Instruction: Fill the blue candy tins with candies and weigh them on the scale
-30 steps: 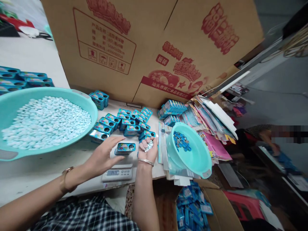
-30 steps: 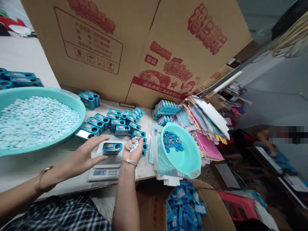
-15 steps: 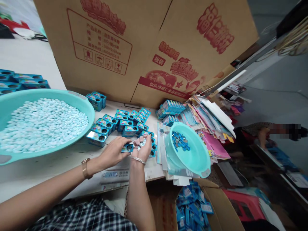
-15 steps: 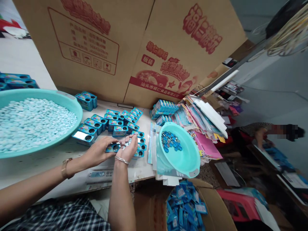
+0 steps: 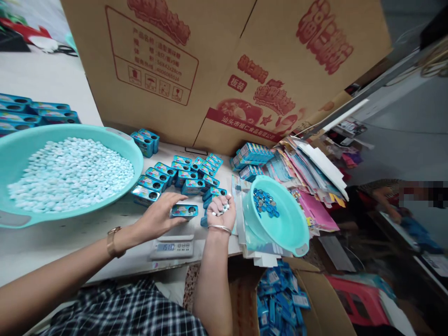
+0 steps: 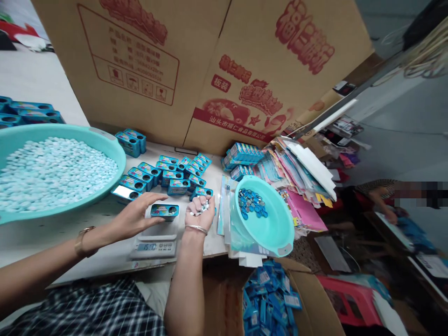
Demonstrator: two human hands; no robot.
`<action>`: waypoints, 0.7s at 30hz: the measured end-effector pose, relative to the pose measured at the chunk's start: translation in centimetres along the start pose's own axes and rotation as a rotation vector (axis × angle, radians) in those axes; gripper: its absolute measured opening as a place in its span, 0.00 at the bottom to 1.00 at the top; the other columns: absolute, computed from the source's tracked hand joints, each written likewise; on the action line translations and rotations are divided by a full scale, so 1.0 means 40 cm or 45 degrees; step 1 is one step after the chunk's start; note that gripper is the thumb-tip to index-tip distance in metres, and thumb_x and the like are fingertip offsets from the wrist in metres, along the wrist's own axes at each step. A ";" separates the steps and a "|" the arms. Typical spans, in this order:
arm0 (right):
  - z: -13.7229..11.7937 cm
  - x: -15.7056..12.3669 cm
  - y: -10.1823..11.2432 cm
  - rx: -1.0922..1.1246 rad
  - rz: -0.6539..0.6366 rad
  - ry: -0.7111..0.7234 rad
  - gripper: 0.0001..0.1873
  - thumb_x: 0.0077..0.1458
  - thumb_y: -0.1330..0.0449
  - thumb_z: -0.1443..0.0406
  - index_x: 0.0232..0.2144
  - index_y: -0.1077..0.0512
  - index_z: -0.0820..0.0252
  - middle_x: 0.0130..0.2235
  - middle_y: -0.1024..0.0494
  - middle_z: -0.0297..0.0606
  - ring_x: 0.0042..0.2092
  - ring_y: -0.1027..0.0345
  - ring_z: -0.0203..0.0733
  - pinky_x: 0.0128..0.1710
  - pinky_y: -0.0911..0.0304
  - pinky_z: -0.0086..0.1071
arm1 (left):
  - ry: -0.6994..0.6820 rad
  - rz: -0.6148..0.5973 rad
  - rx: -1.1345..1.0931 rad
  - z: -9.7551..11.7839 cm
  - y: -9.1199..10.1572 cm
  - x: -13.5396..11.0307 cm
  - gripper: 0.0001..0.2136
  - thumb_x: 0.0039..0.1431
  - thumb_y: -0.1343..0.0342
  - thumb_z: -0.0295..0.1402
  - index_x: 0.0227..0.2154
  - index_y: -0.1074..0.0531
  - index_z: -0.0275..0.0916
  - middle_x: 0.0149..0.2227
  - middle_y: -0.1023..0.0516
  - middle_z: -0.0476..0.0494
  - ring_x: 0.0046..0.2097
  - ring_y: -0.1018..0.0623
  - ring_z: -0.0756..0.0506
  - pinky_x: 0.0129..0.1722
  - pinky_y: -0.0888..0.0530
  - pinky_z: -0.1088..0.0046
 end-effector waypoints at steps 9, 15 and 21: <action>-0.017 -0.023 -0.026 -0.217 0.081 0.117 0.14 0.59 0.45 0.58 0.25 0.41 0.56 0.19 0.45 0.20 0.16 0.56 0.27 0.13 0.60 0.21 | 0.028 0.026 0.039 -0.014 0.044 -0.033 0.25 0.58 0.42 0.45 0.56 0.36 0.42 0.55 0.28 0.38 0.57 0.29 0.38 0.56 0.31 0.57; 0.039 -0.023 -0.020 -0.326 0.279 0.184 0.16 0.58 0.45 0.54 0.26 0.43 0.56 0.18 0.45 0.19 0.15 0.56 0.26 0.14 0.60 0.23 | 0.016 0.026 0.022 0.000 0.029 -0.032 0.22 0.59 0.42 0.42 0.55 0.34 0.42 0.54 0.27 0.39 0.55 0.27 0.39 0.55 0.29 0.59; 0.070 -0.027 -0.009 -0.307 0.377 0.241 0.17 0.57 0.44 0.53 0.26 0.41 0.57 0.18 0.43 0.19 0.16 0.54 0.25 0.16 0.55 0.22 | -0.016 0.042 0.014 0.003 0.019 -0.028 0.22 0.59 0.42 0.41 0.55 0.35 0.41 0.53 0.27 0.39 0.55 0.28 0.39 0.55 0.29 0.59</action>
Point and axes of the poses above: each hand's wrist, its own x-axis towards the middle knuckle, its own y-axis out of the back of the hand, z = x × y, the point moved 10 cm from there along x, towards the middle knuckle
